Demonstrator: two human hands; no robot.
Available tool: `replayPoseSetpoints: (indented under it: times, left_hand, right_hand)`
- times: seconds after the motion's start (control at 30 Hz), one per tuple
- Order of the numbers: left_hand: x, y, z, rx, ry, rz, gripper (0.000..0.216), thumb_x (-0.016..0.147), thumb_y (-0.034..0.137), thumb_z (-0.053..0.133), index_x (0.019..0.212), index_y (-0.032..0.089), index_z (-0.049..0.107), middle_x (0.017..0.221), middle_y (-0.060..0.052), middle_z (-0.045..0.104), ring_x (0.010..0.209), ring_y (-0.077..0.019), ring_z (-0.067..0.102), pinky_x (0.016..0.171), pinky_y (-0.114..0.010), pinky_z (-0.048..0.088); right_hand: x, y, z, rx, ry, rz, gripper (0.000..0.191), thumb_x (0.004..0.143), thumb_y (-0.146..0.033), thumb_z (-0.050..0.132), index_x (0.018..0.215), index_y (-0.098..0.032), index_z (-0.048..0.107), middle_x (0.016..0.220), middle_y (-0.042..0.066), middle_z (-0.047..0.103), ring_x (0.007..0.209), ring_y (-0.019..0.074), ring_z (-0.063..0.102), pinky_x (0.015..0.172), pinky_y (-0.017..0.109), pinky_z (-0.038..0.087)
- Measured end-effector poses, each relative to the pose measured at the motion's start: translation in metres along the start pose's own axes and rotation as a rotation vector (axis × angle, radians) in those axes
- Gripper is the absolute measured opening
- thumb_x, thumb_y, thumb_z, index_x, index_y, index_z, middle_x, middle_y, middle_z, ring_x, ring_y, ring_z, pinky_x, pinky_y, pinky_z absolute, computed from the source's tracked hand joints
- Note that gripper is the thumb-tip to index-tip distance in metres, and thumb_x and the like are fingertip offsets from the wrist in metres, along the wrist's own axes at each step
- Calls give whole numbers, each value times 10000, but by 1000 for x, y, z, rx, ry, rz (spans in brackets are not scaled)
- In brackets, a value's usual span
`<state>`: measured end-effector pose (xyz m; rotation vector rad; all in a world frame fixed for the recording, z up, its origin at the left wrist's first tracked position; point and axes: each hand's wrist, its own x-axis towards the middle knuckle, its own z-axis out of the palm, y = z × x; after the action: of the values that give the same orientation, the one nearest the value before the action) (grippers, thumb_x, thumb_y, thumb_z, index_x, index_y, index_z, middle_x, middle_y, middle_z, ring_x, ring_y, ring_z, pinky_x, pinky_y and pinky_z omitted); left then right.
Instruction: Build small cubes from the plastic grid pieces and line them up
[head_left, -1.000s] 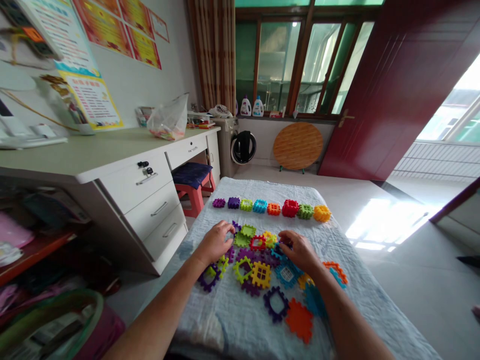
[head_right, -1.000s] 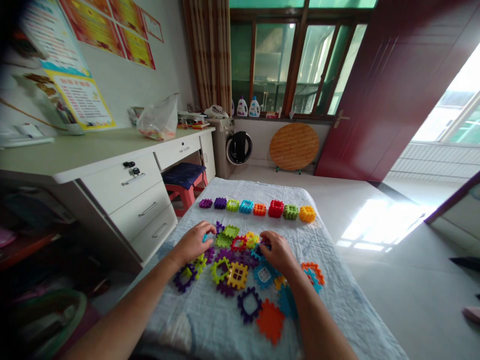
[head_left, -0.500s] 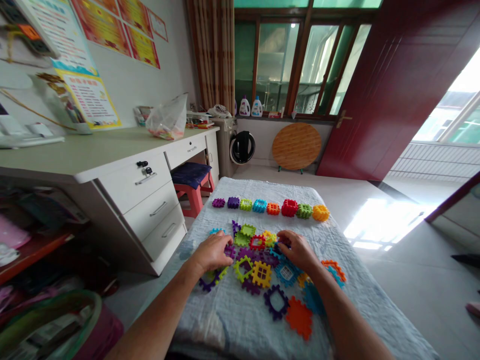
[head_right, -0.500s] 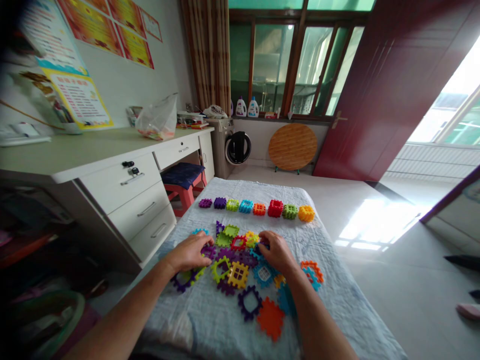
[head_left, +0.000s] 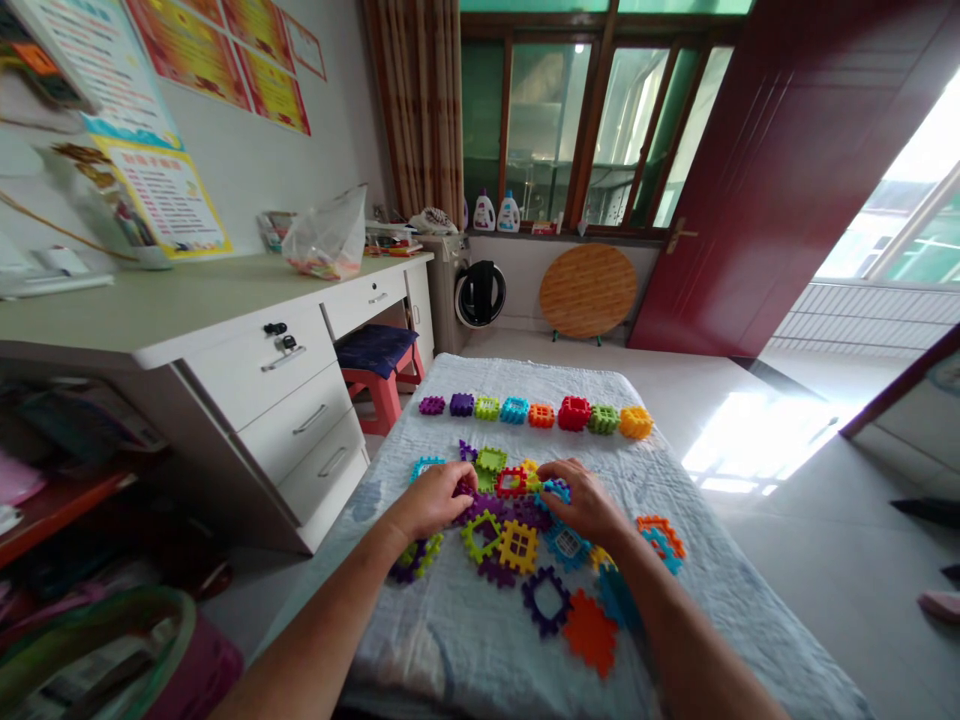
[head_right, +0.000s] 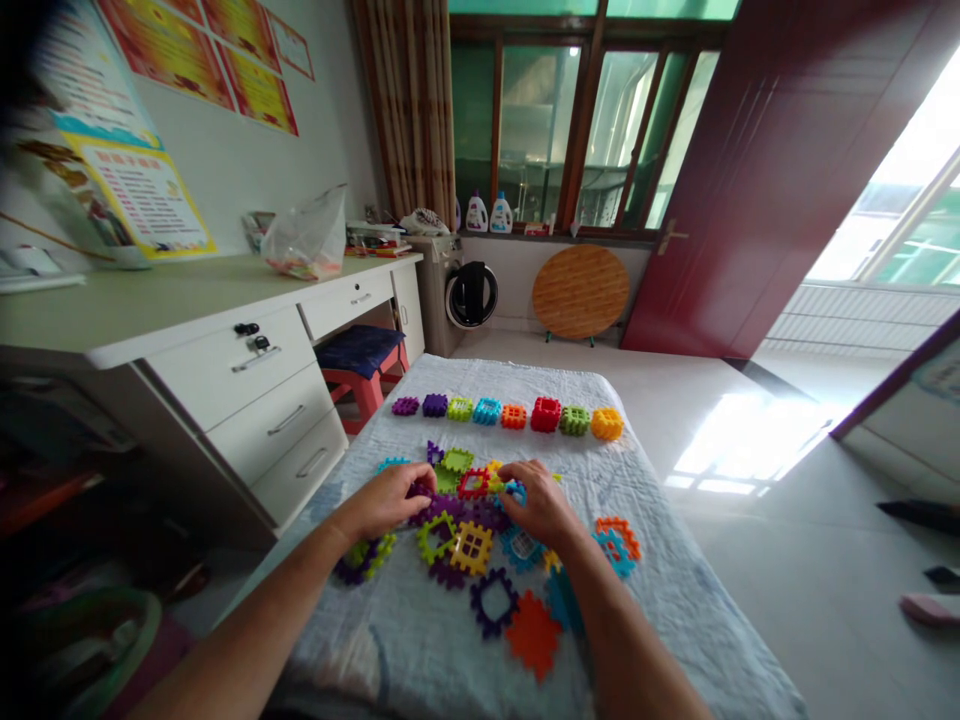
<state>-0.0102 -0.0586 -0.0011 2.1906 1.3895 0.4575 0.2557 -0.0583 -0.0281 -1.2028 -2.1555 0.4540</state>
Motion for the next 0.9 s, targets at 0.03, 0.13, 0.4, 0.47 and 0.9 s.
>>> replayPoseSetpoints:
  times: [0.03, 0.13, 0.4, 0.47, 0.9]
  left_hand:
    - [0, 3, 1, -21, -3, -5, 116, 711, 173, 530, 801, 200, 597, 740, 12, 622, 707, -143, 572, 645, -225, 392]
    - [2, 10, 4, -84, 21, -5, 114, 729, 187, 527, 815, 199, 600, 758, 13, 633, 721, -141, 580, 660, -225, 407]
    - [11, 10, 18, -277, 140, -12, 176, 756, 185, 509, 921, 181, 568, 816, -3, 622, 784, -144, 591, 738, -242, 473]
    - [13, 11, 22, -249, 118, -4, 226, 741, 144, 504, 952, 188, 572, 861, -11, 637, 831, -151, 598, 785, -255, 475]
    - [10, 14, 25, -189, 141, 94, 273, 731, 76, 471, 928, 199, 615, 971, -29, 619, 953, -164, 571, 904, -280, 436]
  right_hand:
    - [0, -5, -1, 9, -26, -32, 219, 746, -185, 608, 963, -209, 624, 940, 41, 648, 917, 201, 552, 850, 346, 417]
    - [-1, -22, -1, -3, -122, -120, 308, 735, -283, 677, 1032, -227, 621, 970, 47, 626, 932, 213, 517, 867, 371, 395]
    - [-5, -48, 7, -139, -288, -198, 503, 623, -454, 752, 1064, -258, 611, 993, 43, 565, 940, 229, 447, 878, 382, 364]
    - [-5, -48, 8, -153, -284, -190, 406, 650, -404, 729, 1009, -250, 615, 963, 37, 557, 924, 221, 446, 868, 370, 364]
    - [-2, -12, 0, -157, -3, -7, 139, 693, -76, 546, 767, -188, 582, 815, 32, 547, 836, 186, 454, 799, 327, 365]
